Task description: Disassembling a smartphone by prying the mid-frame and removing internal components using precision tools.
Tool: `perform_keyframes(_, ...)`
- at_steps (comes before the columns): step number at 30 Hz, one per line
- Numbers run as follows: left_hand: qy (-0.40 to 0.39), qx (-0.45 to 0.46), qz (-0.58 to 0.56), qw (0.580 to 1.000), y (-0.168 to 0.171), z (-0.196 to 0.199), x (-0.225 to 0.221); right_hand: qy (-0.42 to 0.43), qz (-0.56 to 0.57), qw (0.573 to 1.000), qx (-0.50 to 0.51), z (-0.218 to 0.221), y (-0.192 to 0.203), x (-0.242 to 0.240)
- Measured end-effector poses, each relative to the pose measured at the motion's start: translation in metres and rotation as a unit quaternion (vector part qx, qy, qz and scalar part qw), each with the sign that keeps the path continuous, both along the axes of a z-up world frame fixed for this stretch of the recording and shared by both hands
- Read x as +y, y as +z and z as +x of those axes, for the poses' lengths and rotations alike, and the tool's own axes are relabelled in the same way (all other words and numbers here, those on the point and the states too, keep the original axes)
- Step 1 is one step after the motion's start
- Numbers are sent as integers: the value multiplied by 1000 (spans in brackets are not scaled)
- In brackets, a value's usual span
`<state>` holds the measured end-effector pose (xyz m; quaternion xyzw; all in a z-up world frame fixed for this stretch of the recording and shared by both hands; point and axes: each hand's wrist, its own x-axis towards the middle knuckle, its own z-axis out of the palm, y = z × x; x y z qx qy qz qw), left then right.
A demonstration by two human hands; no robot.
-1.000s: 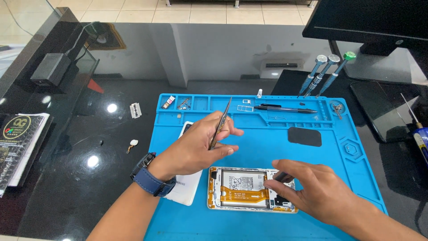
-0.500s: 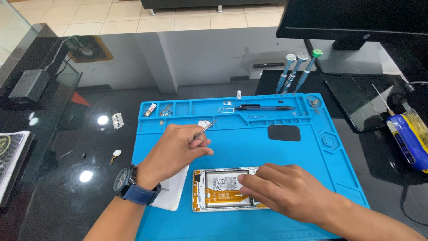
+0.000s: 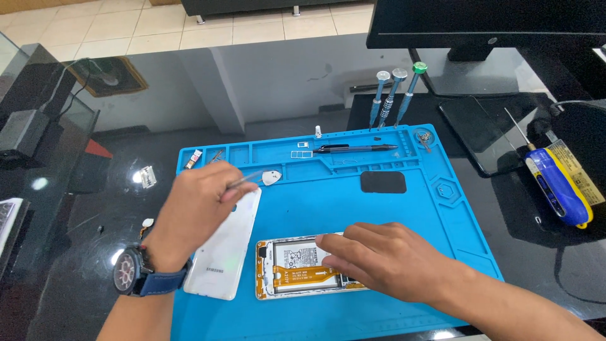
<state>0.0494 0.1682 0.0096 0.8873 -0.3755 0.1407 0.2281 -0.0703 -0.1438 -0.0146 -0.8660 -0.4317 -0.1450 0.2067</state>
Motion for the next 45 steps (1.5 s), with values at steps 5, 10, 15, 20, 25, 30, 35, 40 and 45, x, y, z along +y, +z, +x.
perform_keyframes(5,151,5,77,986,4,23,53,-10,2,1000,24,1,-5,1)
perform_keyframes(10,268,8,138,953,4,33,101,-31,-24,997,59,3,-5,2)
perform_keyframes(15,382,111,181,899,-5,43,135,-104,-81,978,161,5,-3,6)
perform_keyframes(20,393,170,122,895,-2,40,133,-115,-72,981,138,3,-9,3)
perform_keyframes(25,384,166,101,903,-9,44,139,-120,-66,983,124,3,-13,0)
perform_keyframes(30,348,112,70,928,-6,42,138,-101,-52,988,106,3,-15,-3)
perform_keyframes(35,335,127,71,931,2,36,119,-101,-44,989,98,4,-13,1)
perform_keyframes(40,265,117,79,954,8,26,77,-74,-39,991,107,4,-6,3)
perform_keyframes(45,132,135,68,980,15,7,31,-24,0,984,176,6,12,4)
